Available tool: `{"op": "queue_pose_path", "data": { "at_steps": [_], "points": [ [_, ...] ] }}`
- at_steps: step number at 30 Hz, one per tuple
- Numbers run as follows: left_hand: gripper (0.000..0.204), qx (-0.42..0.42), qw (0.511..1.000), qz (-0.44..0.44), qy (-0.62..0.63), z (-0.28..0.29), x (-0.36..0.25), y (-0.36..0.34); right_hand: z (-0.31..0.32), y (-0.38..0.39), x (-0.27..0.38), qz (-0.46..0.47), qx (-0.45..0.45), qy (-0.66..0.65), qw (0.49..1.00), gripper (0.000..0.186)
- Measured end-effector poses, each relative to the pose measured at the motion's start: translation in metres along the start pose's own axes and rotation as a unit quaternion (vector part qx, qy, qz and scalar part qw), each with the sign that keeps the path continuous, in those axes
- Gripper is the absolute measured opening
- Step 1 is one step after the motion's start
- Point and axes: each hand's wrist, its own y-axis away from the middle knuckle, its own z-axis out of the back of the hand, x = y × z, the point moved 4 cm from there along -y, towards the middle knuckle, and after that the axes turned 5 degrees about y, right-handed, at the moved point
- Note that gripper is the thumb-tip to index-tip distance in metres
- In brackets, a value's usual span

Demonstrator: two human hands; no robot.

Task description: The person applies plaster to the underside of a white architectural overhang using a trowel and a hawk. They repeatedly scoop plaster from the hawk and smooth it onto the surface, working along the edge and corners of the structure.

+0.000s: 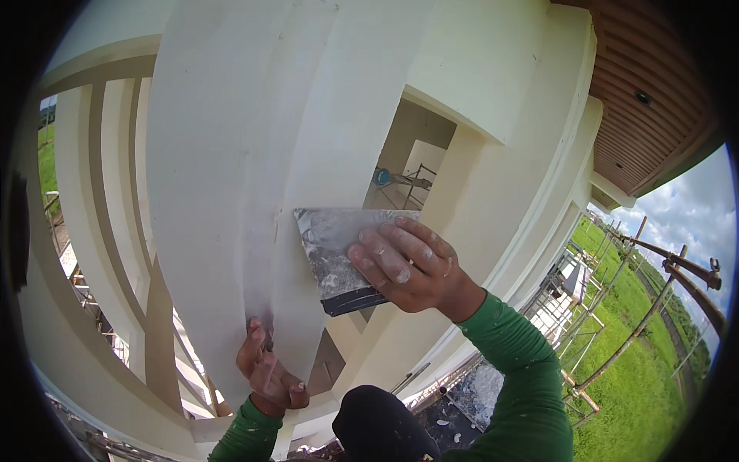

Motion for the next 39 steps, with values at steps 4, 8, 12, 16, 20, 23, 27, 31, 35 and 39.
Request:
{"op": "queue_pose_path", "data": {
  "at_steps": [4, 8, 12, 16, 20, 23, 27, 31, 35, 39],
  "points": [
    [0.052, 0.048, 0.998, 0.017, -0.040, -0.007, 0.002, 0.000, 0.003, 0.062, -0.032, -0.501, -0.101, 0.002, 0.859, 0.042],
    [0.047, 0.081, 0.993, 0.016, -0.090, -0.004, 0.002, -0.007, 0.019, 0.012, -0.022, -0.556, -0.101, 0.009, 0.825, 0.051],
    [0.046, 0.090, 0.989, 0.023, -0.116, -0.009, -0.001, -0.007, 0.032, -0.025, -0.014, -0.596, -0.099, -0.054, 0.795, 0.046],
    [0.045, 0.116, 0.985, 0.044, -0.119, -0.003, 0.000, -0.013, 0.024, -0.021, 0.018, -0.582, -0.108, -0.102, 0.800, 0.040],
    [0.045, 0.103, 0.988, 0.029, -0.109, -0.001, 0.003, -0.015, 0.027, -0.010, 0.065, -0.548, -0.106, -0.137, 0.818, 0.034],
    [0.045, 0.089, 0.991, 0.025, -0.097, -0.005, 0.004, -0.013, 0.037, 0.005, 0.105, -0.522, -0.088, -0.152, 0.835, 0.030],
    [0.044, 0.097, 0.990, 0.033, -0.094, -0.007, 0.003, -0.014, 0.047, 0.017, 0.124, -0.529, -0.082, -0.171, 0.827, 0.027],
    [0.041, 0.105, 0.989, 0.040, -0.098, -0.002, 0.002, -0.017, 0.035, 0.000, 0.062, -0.632, -0.112, -0.234, 0.730, 0.026],
    [0.038, 0.124, 0.985, 0.053, -0.107, -0.004, 0.000, -0.017, 0.038, -0.040, 0.002, -0.702, -0.046, -0.328, 0.631, 0.019],
    [0.036, 0.130, 0.985, 0.055, -0.094, -0.004, 0.001, -0.016, 0.031, -0.045, 0.005, -0.699, 0.026, -0.365, 0.615, 0.027]
  ]
}}
